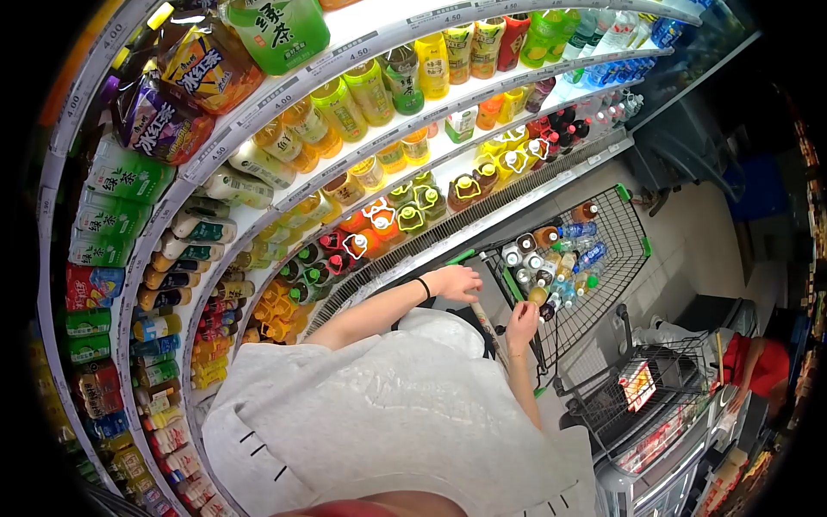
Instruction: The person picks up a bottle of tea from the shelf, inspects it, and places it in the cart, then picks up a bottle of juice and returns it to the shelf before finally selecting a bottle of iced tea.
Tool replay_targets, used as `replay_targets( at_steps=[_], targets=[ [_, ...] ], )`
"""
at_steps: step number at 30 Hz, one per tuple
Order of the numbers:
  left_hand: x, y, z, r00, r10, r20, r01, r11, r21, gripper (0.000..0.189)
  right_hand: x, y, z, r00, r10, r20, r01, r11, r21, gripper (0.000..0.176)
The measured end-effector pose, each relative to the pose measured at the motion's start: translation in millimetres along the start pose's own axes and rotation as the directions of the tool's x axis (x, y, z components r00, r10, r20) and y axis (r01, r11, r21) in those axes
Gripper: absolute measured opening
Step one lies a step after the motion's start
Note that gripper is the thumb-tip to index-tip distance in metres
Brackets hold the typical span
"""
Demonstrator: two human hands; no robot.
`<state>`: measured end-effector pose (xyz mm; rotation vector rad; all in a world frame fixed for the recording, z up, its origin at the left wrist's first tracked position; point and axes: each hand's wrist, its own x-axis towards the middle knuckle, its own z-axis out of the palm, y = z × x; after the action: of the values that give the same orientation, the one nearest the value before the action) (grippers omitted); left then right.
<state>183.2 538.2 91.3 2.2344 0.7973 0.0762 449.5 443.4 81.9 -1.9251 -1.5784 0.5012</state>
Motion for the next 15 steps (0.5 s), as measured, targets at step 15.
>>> replay_targets(
  at_steps=[15],
  targets=[
    [45,-6,37,0.944,-0.228,0.238,0.076,0.852,0.518,0.013,-108,63,-27,0.987,0.157,-0.031,-0.159,0.95,-0.267,0.024]
  ],
)
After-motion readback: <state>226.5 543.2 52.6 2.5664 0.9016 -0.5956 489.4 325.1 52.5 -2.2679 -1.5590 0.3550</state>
